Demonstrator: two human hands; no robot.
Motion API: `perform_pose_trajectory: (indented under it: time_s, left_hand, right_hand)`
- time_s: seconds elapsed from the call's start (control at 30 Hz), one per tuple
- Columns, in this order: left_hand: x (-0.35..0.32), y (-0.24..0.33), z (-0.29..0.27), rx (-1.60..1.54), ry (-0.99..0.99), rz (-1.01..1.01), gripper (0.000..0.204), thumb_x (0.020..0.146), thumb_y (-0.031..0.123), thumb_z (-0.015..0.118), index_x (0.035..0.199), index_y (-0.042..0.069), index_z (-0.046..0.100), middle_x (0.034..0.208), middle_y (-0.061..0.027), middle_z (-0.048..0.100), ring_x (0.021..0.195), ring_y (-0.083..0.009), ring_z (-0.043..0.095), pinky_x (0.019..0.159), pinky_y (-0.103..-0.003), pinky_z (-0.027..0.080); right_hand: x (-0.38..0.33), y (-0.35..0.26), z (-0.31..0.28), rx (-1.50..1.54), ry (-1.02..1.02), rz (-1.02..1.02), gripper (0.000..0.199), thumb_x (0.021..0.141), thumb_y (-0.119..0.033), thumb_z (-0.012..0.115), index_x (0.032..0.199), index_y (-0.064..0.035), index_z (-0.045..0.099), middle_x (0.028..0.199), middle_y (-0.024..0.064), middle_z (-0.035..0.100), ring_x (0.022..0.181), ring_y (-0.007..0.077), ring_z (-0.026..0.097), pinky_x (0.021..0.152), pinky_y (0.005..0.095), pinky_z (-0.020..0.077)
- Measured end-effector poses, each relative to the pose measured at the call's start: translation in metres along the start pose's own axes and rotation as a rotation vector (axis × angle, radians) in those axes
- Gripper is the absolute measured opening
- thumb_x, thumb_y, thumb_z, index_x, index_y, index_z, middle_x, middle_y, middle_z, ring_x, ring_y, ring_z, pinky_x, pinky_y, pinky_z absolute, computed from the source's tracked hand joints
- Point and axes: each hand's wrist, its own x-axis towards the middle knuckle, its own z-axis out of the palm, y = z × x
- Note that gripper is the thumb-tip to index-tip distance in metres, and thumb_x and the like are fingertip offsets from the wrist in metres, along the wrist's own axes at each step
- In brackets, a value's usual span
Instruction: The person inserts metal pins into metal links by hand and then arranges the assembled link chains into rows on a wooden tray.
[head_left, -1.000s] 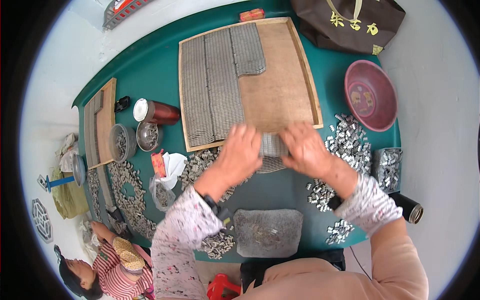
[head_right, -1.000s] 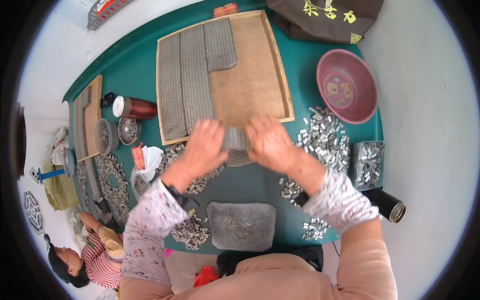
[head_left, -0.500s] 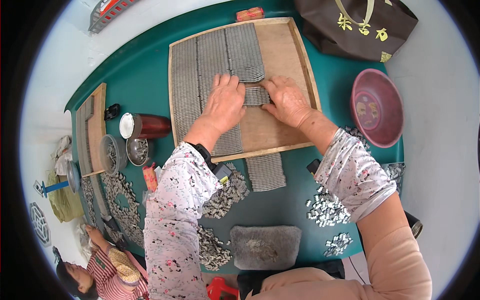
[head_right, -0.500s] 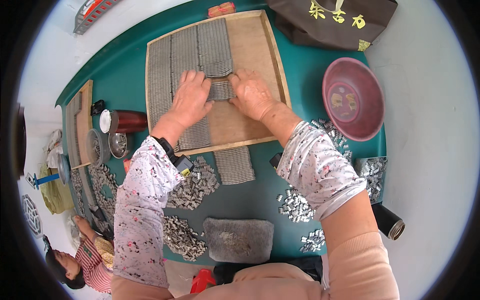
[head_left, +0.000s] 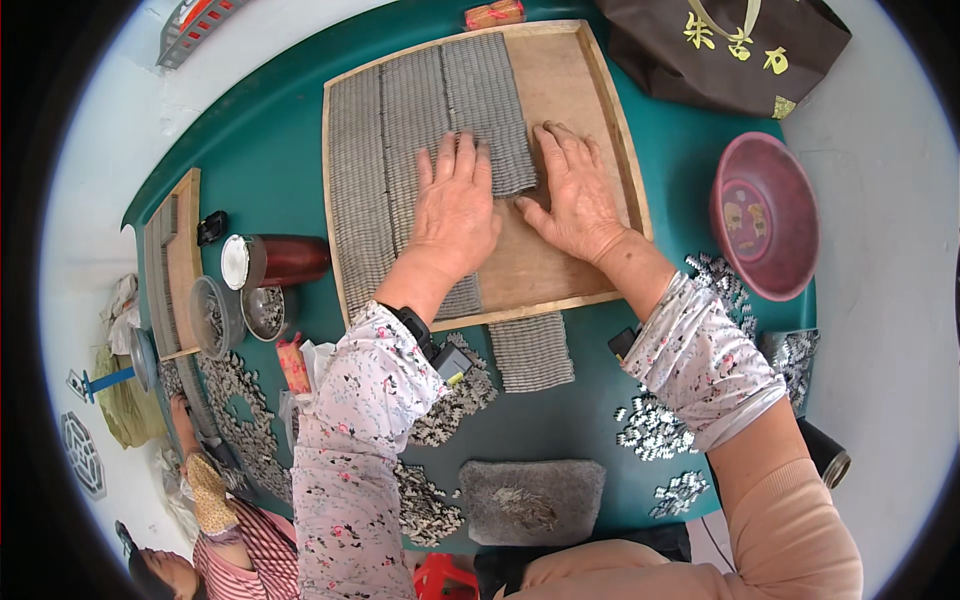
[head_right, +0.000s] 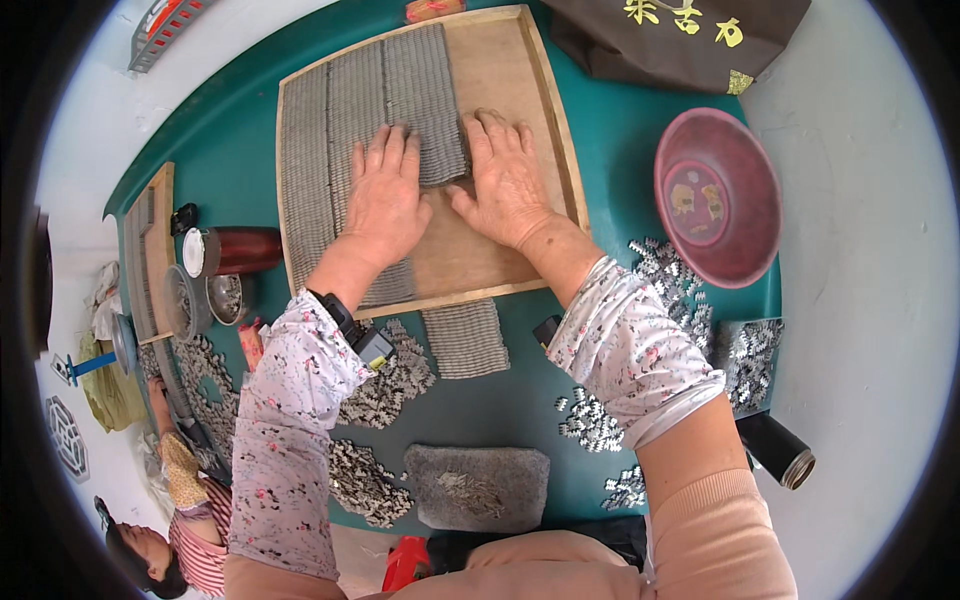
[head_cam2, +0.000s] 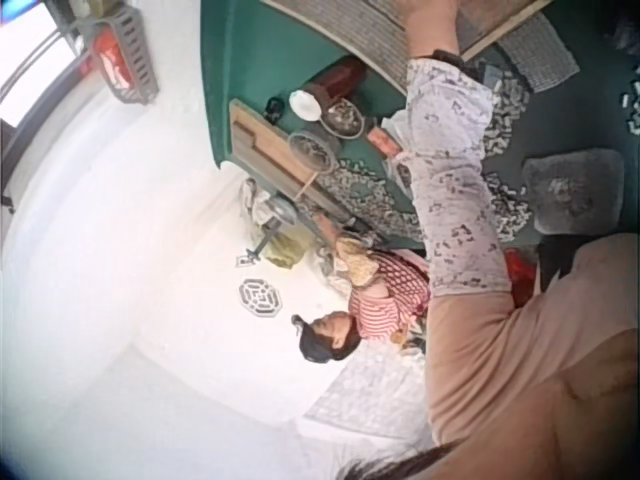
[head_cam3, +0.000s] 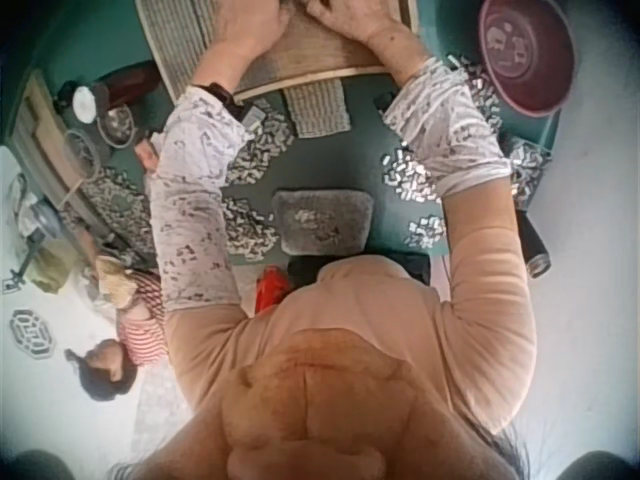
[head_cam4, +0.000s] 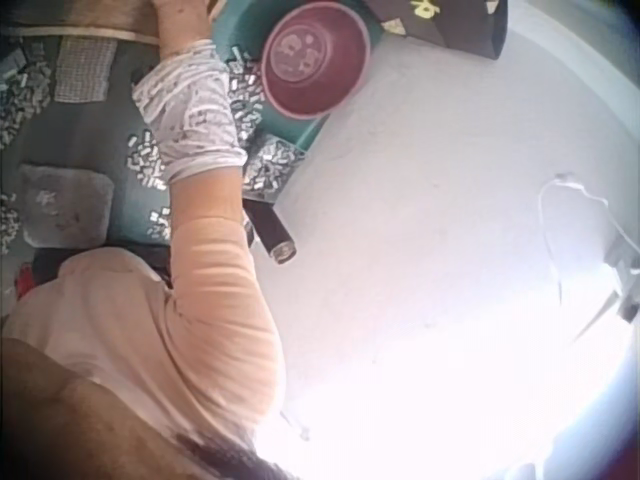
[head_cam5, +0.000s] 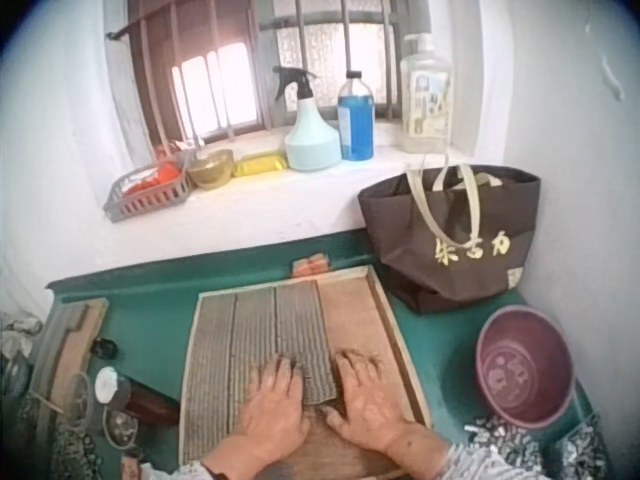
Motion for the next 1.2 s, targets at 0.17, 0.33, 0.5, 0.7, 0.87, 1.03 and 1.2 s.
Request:
perform_pose_trajectory:
  time_s: [0.17,0.33,0.5,0.7,0.87,1.03,1.2]
  left_hand:
    - [0.001,0.001,0.007,0.029,-0.056,-0.004,0.073,0.09,0.025,0.061,0.149,-0.006,0.032,0.159,-0.0227,0.024,0.149,-0.0383,0.019,0.121,-0.056,0.014]
    - [0.003,0.003,0.013,0.062,-0.068,-0.01,0.071,0.095,0.03,0.056,0.15,-0.006,0.031,0.16,-0.0234,0.022,0.149,-0.0391,0.018,0.121,-0.058,0.014]
    - [0.0,-0.001,0.011,0.041,-0.045,-0.021,0.066,0.097,0.027,0.052,0.15,-0.006,0.032,0.16,-0.0242,0.021,0.15,-0.0402,0.017,0.12,-0.059,0.014]
    - [0.004,0.006,0.018,0.08,-0.036,-0.032,0.068,0.095,0.027,0.056,0.149,-0.006,0.033,0.158,-0.0246,0.024,0.149,-0.0403,0.019,0.12,-0.059,0.016]
    - [0.003,-0.001,0.015,0.016,0.041,-0.035,0.071,0.09,0.026,0.063,0.147,-0.006,0.035,0.155,-0.0251,0.03,0.147,-0.0403,0.024,0.119,-0.058,0.019]
    - [-0.025,-0.003,-0.019,-0.024,0.173,0.0,0.07,0.086,0.021,0.068,0.144,-0.005,0.038,0.151,-0.0254,0.036,0.144,-0.0407,0.028,0.117,-0.057,0.023]
    - [-0.115,0.044,-0.039,-0.275,0.172,0.072,0.072,0.08,0.018,0.072,0.141,-0.005,0.041,0.149,-0.0274,0.036,0.141,-0.0451,0.029,0.116,-0.057,0.025]
  right_hand:
    - [0.002,0.0,0.011,0.077,-0.049,0.042,0.078,0.087,-0.033,0.062,0.146,0.0077,0.031,0.151,0.0283,0.034,0.146,0.0395,0.027,0.121,0.0539,0.0159]
    - [0.014,-0.005,0.029,0.123,-0.072,0.064,0.078,0.093,-0.038,0.052,0.148,0.0113,0.027,0.154,0.0316,0.028,0.148,0.0419,0.022,0.122,0.0539,0.0126]
    - [0.022,-0.007,0.03,0.258,0.02,0.162,0.078,0.096,-0.041,0.048,0.148,0.0133,0.026,0.153,0.0349,0.026,0.147,0.0441,0.021,0.122,0.0533,0.0118]
    - [0.018,-0.003,0.04,0.197,0.017,0.091,0.077,0.098,-0.041,0.047,0.147,0.0137,0.026,0.151,0.0354,0.029,0.143,0.047,0.026,0.12,0.0521,0.0165]
    - [-0.003,-0.013,-0.008,0.418,0.06,0.143,0.069,0.098,-0.036,0.052,0.147,0.0082,0.031,0.149,0.0311,0.036,0.137,0.0462,0.035,0.115,0.0469,0.0297]
    - [-0.074,-0.054,-0.068,0.303,0.072,-0.109,0.06,0.089,-0.02,0.066,0.139,0.0039,0.044,0.127,0.0249,0.053,0.112,0.0418,0.053,0.097,0.0458,0.0431]
    - [-0.17,-0.074,-0.081,0.128,-0.2,-0.121,0.071,0.075,-0.016,0.076,0.138,-0.0016,0.048,0.134,0.0218,0.048,0.122,0.0401,0.049,0.101,0.0511,0.0395]
